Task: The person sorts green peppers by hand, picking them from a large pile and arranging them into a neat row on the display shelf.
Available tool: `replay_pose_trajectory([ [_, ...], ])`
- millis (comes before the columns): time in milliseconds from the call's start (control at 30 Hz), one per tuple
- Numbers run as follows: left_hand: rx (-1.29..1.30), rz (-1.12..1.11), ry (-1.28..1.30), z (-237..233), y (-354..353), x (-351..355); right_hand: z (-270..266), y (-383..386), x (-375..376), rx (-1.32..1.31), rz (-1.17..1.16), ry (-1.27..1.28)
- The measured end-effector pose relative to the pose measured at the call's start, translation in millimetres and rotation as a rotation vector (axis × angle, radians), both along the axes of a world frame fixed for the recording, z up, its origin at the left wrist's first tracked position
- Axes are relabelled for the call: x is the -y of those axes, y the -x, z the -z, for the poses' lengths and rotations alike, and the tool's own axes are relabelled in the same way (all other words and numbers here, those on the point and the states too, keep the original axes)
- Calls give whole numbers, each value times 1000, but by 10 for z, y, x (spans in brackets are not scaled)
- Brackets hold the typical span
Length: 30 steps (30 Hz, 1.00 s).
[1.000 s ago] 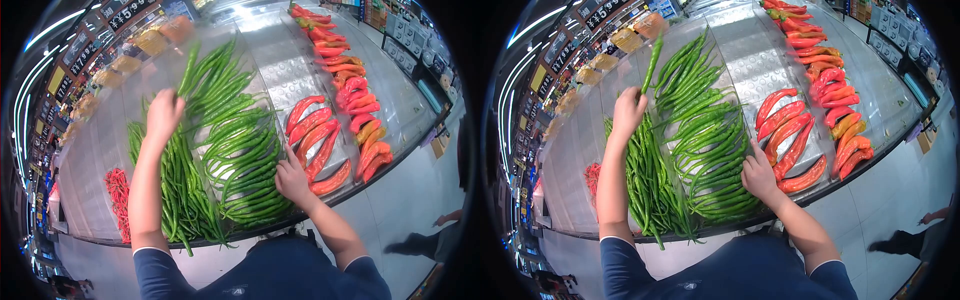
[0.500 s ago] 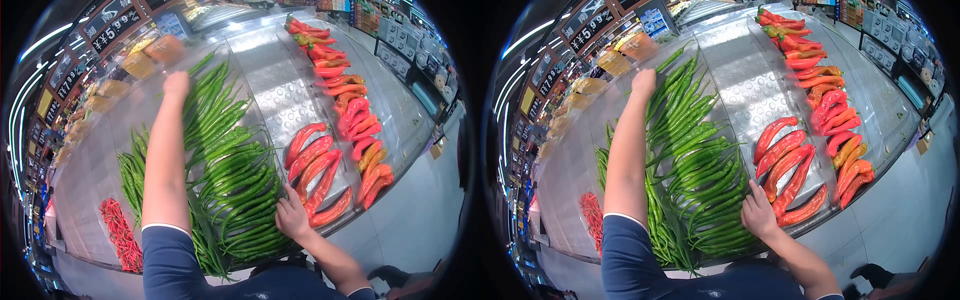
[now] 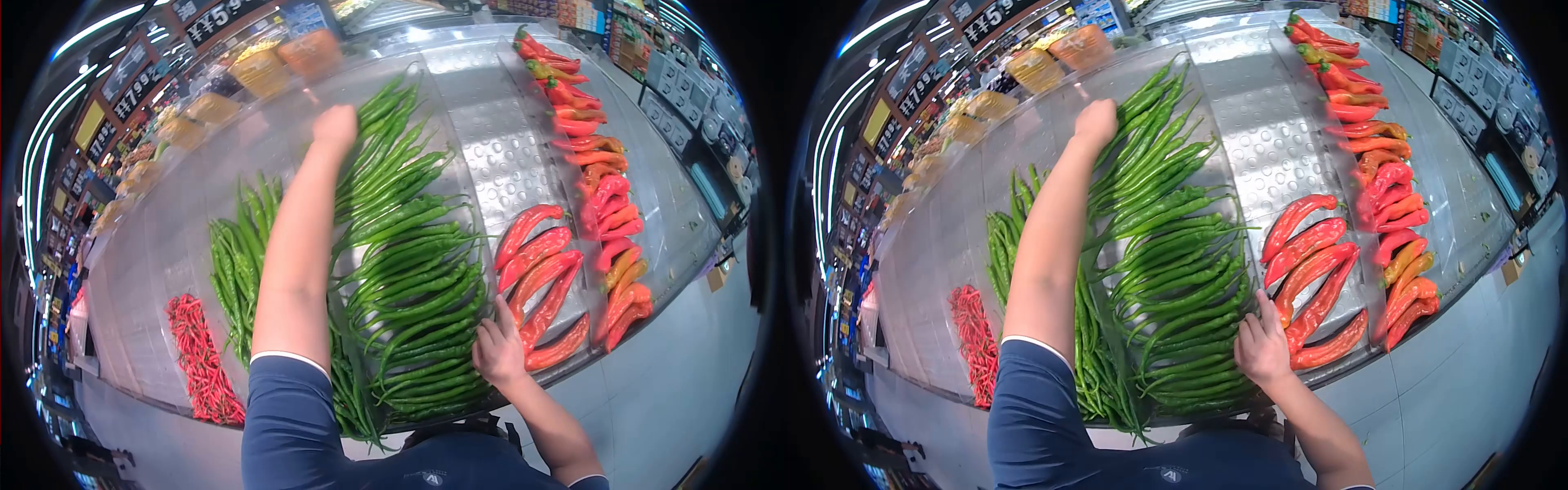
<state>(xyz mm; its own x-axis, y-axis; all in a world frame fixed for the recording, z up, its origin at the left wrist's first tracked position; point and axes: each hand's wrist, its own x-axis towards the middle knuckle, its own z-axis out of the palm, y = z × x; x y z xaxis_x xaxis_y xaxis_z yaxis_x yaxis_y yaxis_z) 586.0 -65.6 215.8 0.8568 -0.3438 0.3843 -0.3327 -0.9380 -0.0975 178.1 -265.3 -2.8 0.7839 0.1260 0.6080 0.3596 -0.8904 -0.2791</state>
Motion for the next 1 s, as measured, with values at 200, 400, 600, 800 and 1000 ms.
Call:
replay_pose_trajectory([
  [200,419,140,261,399,1169,-370,-3,16,-14,19,-3,2],
  [400,385,-142,377,1022,2438,-1570,1,13,-30,38,9,21],
  [600,192,-338,354,1315,2567,-2488,-22,11,-33,40,11,16],
  [800,-28,-332,276,1207,2451,-2658,-55,17,-49,45,9,1],
  [1000,-76,-309,350,841,2434,-2646,-42,21,-25,50,11,-13],
])
